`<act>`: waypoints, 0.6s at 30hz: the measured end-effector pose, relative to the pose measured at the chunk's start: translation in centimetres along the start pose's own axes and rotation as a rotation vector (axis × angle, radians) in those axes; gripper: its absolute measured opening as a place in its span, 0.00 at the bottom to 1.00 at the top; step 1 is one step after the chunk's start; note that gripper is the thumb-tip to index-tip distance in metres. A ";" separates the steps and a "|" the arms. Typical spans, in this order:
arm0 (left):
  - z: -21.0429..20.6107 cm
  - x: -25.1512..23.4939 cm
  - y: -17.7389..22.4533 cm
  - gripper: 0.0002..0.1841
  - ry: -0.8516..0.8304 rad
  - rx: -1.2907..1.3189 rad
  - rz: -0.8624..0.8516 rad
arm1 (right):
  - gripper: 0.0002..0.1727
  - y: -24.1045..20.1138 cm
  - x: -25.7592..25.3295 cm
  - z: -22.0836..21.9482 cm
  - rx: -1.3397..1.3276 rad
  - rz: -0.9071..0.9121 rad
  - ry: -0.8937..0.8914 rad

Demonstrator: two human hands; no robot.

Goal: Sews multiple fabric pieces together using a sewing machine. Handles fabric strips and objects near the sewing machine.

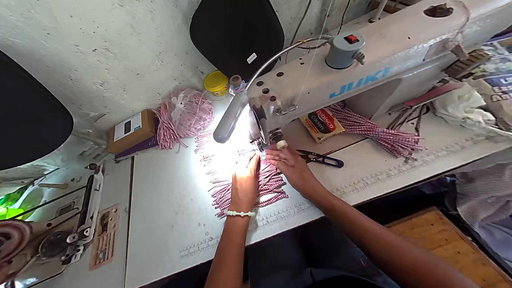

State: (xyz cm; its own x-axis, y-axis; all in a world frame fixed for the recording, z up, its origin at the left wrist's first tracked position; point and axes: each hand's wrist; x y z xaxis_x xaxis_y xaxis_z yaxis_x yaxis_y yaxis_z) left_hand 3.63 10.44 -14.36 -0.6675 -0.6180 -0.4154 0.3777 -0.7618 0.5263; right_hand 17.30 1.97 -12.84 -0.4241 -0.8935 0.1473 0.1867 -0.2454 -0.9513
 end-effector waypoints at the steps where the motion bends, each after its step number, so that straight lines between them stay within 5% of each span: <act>1: 0.0 0.0 0.0 0.13 -0.003 -0.003 0.001 | 0.24 -0.2 -0.1 0.1 0.015 -0.015 -0.013; 12: 0.1 -0.5 0.6 0.16 -0.108 -0.102 0.016 | 0.26 -1.2 -1.0 0.3 0.042 -0.129 -0.062; 18: 0.1 -0.9 0.7 0.14 -0.133 -0.058 0.075 | 0.25 1.3 0.6 4.2 0.249 0.263 0.263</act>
State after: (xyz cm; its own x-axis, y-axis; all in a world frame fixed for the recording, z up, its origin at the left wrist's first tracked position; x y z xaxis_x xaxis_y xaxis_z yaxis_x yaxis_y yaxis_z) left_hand 4.44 10.47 -13.57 -0.7139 -0.6450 -0.2726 0.4635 -0.7271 0.5065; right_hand 20.97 -0.44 -12.85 -0.5383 -0.8197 -0.1956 0.5127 -0.1344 -0.8480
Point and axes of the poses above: each hand's wrist, its own x-axis away from the middle knuckle, its own z-axis out of the back of the hand, y = z × x, and after that the axes turned 11 degrees about x, right-handed
